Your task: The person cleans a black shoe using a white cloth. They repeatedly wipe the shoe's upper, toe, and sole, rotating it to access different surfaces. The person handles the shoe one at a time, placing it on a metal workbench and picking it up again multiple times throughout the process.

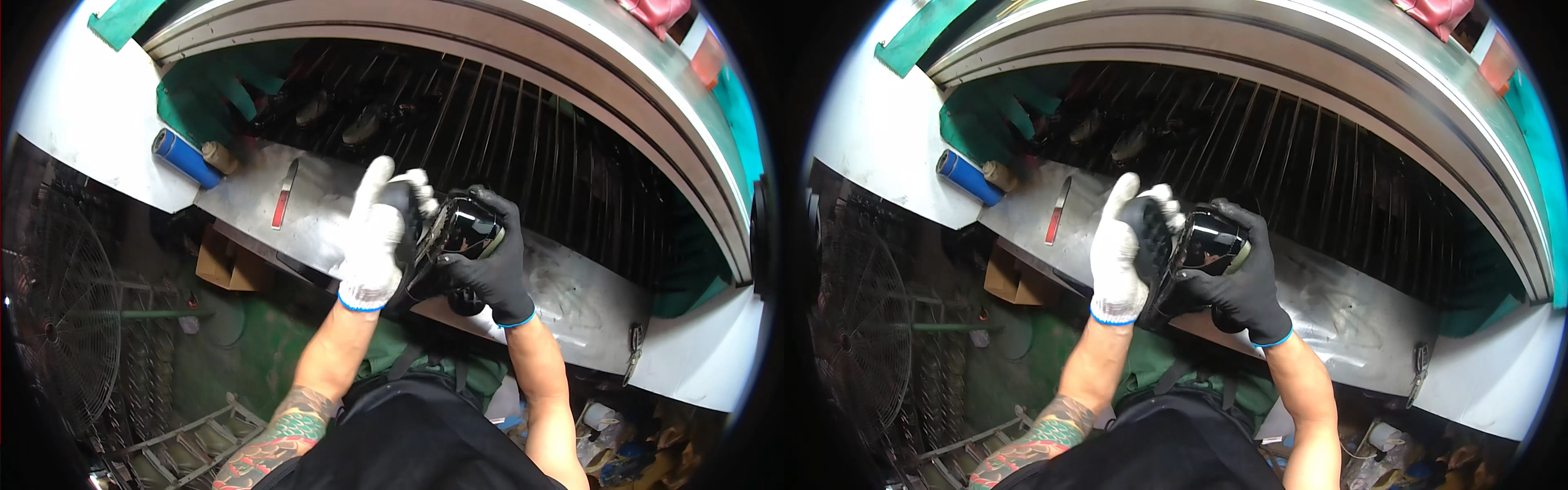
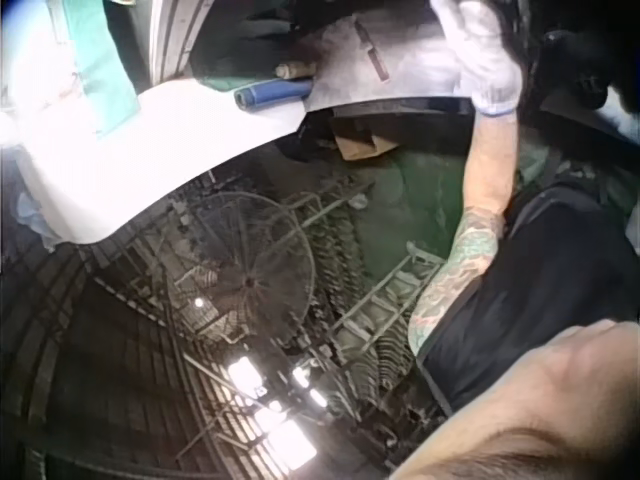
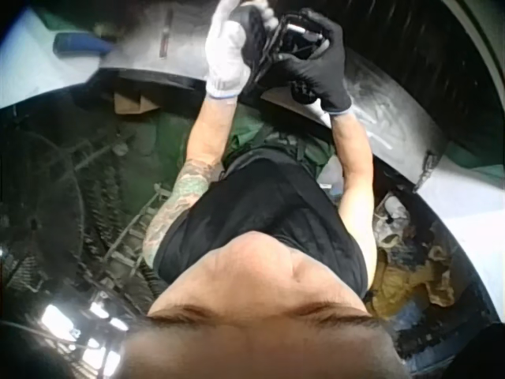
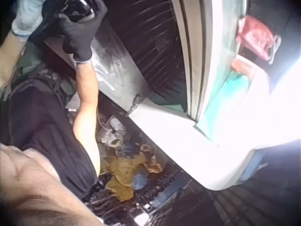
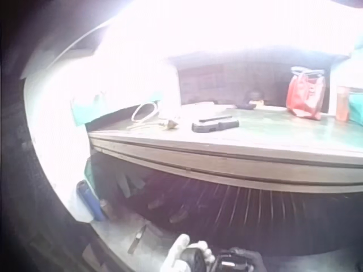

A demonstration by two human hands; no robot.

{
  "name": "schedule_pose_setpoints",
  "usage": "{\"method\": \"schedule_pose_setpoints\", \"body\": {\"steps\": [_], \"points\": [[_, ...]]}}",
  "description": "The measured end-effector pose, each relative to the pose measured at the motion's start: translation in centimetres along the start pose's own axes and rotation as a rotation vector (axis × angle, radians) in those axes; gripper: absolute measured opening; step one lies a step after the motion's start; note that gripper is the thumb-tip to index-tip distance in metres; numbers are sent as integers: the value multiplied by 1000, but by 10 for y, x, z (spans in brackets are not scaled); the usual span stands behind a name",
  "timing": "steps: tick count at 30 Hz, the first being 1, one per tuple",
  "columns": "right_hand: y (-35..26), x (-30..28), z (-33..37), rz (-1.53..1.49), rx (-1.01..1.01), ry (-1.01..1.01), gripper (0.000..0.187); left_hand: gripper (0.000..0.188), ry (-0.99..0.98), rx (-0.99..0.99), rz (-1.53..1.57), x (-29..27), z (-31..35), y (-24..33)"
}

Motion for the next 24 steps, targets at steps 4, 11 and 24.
{"method": "schedule_pose_setpoints", "body": {"steps": [4,11,24], "points": [[-6,7,2,17,46,-31,100,96,-434,-174,-405,26,-15,2],[0,5,1,22,38,-20,103,58,-46,-42,-47,-6,-12,-3],[-3,-4,10,177,-55,92,106,82,-379,-78,-336,27,-12,-4]]}}
Point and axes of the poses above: each hand's wrist, its own z-axis away from the middle knuckle, its own x-axis out of the palm, y = z × x, the point moved 10 cm from there along -z, towards the middle knuckle, and after that the axes turned 10 degrees about x, right-handed, at the moved point
